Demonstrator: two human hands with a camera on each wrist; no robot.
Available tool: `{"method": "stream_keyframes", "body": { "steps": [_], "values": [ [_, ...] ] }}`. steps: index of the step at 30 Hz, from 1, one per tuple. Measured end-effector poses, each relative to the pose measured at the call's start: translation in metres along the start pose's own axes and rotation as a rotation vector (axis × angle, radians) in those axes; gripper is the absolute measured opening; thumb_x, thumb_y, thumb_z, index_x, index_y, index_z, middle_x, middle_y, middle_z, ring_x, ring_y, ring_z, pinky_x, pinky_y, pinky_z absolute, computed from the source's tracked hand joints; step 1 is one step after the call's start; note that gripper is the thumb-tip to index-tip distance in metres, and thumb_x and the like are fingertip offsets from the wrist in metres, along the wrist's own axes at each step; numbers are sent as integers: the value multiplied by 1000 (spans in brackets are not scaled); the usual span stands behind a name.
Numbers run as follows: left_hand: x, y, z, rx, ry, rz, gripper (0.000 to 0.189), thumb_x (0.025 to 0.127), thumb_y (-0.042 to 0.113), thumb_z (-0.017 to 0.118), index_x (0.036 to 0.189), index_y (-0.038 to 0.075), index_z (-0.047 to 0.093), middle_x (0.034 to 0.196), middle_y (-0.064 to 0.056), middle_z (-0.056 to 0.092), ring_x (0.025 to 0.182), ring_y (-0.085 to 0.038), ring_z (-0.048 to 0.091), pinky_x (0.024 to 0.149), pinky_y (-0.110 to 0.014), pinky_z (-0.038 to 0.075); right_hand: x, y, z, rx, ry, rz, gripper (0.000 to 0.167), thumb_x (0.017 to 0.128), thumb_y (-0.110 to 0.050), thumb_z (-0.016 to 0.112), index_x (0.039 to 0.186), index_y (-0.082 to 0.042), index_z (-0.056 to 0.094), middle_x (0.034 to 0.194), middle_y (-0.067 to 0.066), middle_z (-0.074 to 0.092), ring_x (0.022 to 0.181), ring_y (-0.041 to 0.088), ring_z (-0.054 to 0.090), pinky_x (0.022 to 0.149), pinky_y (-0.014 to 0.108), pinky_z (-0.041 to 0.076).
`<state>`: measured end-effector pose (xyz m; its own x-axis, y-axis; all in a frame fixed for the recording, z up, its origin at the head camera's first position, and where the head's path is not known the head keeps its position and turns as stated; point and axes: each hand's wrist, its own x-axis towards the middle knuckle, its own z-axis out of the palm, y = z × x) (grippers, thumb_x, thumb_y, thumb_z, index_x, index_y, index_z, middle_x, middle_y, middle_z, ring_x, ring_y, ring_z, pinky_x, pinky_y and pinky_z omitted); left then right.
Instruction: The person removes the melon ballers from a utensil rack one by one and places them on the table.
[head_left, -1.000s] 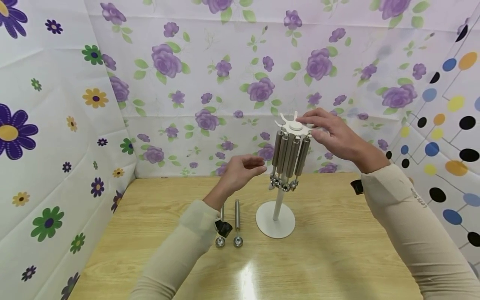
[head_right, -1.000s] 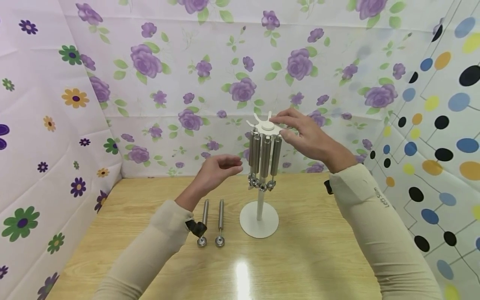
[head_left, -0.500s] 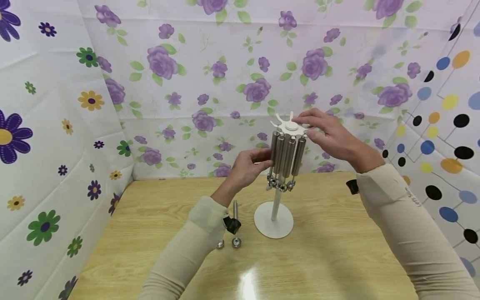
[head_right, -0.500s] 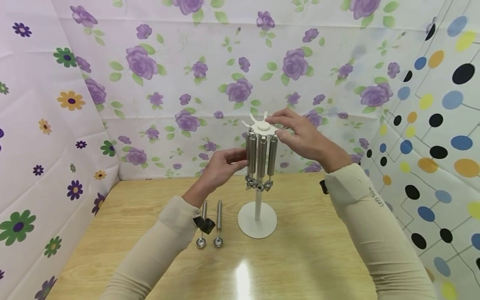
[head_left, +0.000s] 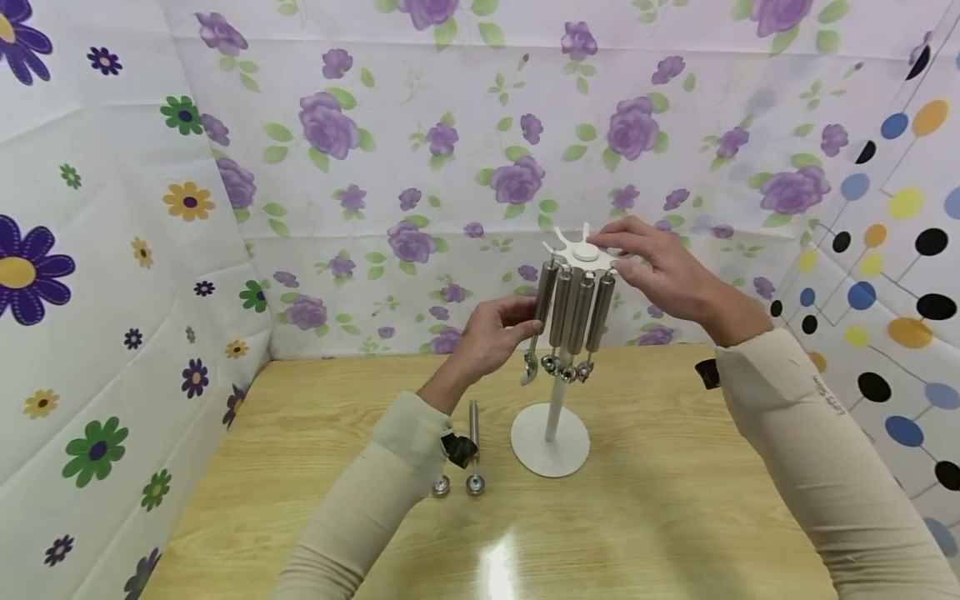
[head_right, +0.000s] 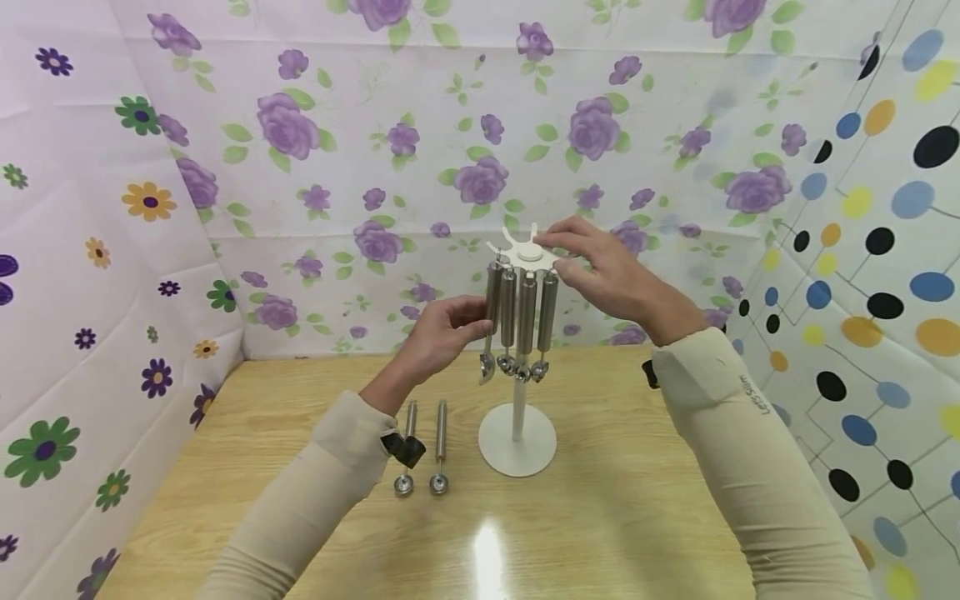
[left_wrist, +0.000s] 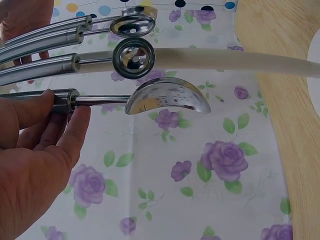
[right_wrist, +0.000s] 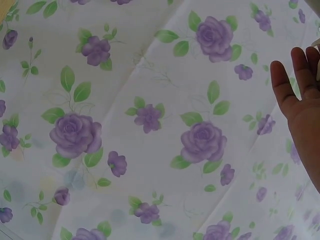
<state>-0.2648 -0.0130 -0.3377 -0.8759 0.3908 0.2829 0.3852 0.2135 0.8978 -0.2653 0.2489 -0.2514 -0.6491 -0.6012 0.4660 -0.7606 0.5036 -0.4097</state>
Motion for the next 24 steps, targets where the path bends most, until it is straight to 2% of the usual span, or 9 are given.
{"method": "stream_keyframes", "body": {
  "steps": [5,13,18,24],
  "values": [
    [-3,4,-8,32,20,-11,29,98,5,65,127,3,67,119,-12,69,108,-25,65,90,-35,55,0,-2,0,9,5,7,58,108,-42,39,143,3,51,142,20,45,124,42,45,95,62,38],
    [-7,7,-18,31,56,-24,31,98,8,66,128,3,66,119,-12,69,108,-24,65,92,-36,55,-1,-2,1,19,5,8,56,109,-39,39,143,4,50,142,22,44,126,44,44,98,66,36],
    [-11,-2,-23,13,47,-31,29,98,6,65,127,1,66,117,-13,69,106,-25,66,89,-36,55,-1,-2,2,16,8,6,59,108,-43,40,144,2,51,142,21,44,127,42,44,100,65,36],
    [-24,-21,-29,26,69,-93,27,97,9,68,123,1,67,111,-12,69,100,-24,68,82,-34,58,-2,-1,3,16,21,-3,56,108,-40,40,143,3,51,141,21,45,126,42,45,99,65,37]
  ]
}}
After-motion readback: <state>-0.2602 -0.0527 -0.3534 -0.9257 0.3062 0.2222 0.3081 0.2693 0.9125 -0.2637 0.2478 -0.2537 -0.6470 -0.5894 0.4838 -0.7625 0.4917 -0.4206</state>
